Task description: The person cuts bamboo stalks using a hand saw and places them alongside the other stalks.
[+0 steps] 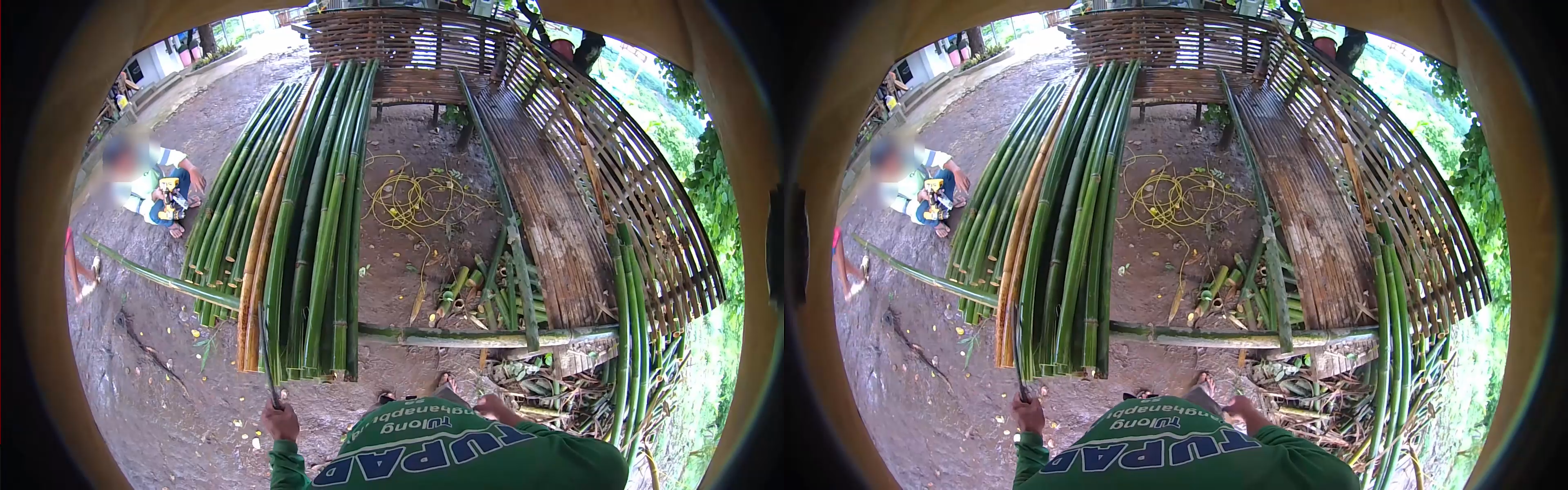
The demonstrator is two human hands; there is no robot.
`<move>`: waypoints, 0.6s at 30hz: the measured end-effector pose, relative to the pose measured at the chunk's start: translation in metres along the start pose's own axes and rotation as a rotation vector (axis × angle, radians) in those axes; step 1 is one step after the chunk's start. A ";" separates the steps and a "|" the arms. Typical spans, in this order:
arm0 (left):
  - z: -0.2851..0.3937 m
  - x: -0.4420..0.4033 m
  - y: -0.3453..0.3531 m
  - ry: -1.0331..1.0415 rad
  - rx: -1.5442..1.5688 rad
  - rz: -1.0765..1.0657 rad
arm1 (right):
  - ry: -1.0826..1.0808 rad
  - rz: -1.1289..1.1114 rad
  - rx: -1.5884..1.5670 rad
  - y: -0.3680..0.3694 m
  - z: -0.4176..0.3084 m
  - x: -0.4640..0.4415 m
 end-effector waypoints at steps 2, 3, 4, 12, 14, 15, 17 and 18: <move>0.004 -0.002 -0.004 0.018 0.047 0.044 | -0.088 0.017 -0.001 -0.017 -0.023 -0.013; 0.015 -0.002 -0.010 0.019 0.093 0.046 | -0.088 0.027 -0.003 -0.034 -0.032 -0.020; 0.032 0.000 -0.021 0.017 0.139 0.048 | -0.090 0.035 -0.003 -0.045 -0.037 -0.027; 0.049 0.028 -0.035 0.056 0.234 -0.099 | 0.060 0.430 -0.157 -0.095 -0.004 -0.063; 0.042 0.043 -0.033 0.072 0.180 -0.158 | -0.152 0.312 0.157 -0.086 -0.005 -0.072; 0.033 0.051 -0.031 0.057 0.193 -0.163 | -0.201 0.242 0.257 -0.080 -0.006 -0.065; 0.040 0.062 -0.040 -0.040 0.272 -0.232 | -0.270 0.106 0.468 -0.069 -0.015 -0.053; 0.042 0.066 -0.043 -0.088 0.309 -0.267 | -0.292 0.041 0.578 -0.064 -0.026 -0.045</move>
Point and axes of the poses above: each hand's wrist, its own x-axis away from the middle knuckle, its own y-axis out of the palm, z = x × y, the point moved 5 cm from there along -x, towards the middle knuckle, and after that the axes turned 3 degrees about y, right-handed, at the moved point
